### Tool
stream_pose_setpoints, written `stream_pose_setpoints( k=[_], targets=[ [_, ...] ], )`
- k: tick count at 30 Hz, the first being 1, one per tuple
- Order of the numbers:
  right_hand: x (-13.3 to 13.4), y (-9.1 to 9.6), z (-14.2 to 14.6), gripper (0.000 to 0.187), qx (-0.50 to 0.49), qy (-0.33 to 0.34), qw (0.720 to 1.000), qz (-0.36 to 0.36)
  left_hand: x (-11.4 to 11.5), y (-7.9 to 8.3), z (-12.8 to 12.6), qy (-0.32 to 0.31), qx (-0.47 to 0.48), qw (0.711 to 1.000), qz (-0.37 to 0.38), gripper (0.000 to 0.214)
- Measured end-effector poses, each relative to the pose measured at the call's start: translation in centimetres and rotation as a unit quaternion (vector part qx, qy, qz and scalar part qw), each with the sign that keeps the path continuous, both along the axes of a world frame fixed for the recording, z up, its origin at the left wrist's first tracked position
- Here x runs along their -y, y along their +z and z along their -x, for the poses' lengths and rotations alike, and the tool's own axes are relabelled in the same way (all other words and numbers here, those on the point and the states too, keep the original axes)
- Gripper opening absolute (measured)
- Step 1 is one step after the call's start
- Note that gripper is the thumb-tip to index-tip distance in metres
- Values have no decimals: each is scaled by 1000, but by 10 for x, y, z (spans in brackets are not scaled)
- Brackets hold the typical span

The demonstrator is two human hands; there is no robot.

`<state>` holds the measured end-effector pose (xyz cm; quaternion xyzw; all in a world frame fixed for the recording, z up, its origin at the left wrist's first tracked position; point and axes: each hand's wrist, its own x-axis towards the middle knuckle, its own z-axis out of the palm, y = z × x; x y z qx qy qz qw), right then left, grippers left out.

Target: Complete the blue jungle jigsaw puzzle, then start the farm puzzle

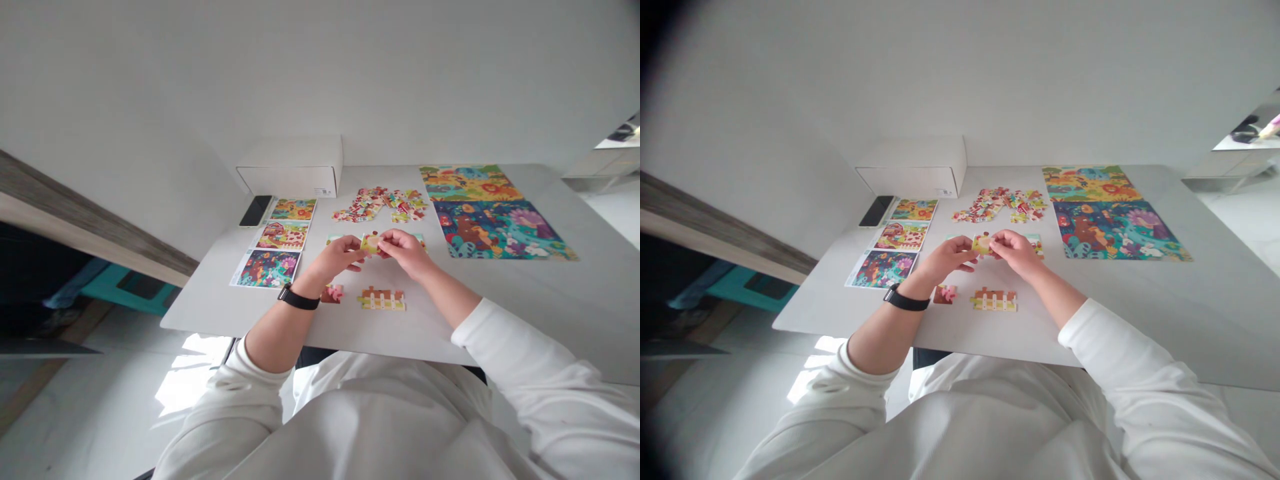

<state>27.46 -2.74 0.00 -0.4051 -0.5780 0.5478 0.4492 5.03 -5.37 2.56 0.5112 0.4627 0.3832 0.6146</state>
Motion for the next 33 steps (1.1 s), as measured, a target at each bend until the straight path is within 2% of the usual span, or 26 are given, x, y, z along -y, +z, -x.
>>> stream_pose_setpoints(
  k=[6,15,24,28,33],
  targets=[
    [-1,-6,-2,52,40,21,999,-11,-4,0,8,25,-10,999,-38,40],
    [1,-6,-2,50,50,31,998,-11,-6,-1,12,18,-61,996,-56,34],
    [0,-9,-5,52,68,39,997,-21,-8,-4,14,3,-86,991,-105,32],
    [2,-6,-4,57,49,45,998,-19,-13,4,34,10,-113,987,-116,32],
    [4,-2,-4,55,54,44,997,-25,-15,21,79,33,-163,980,-105,39]
  ],
)
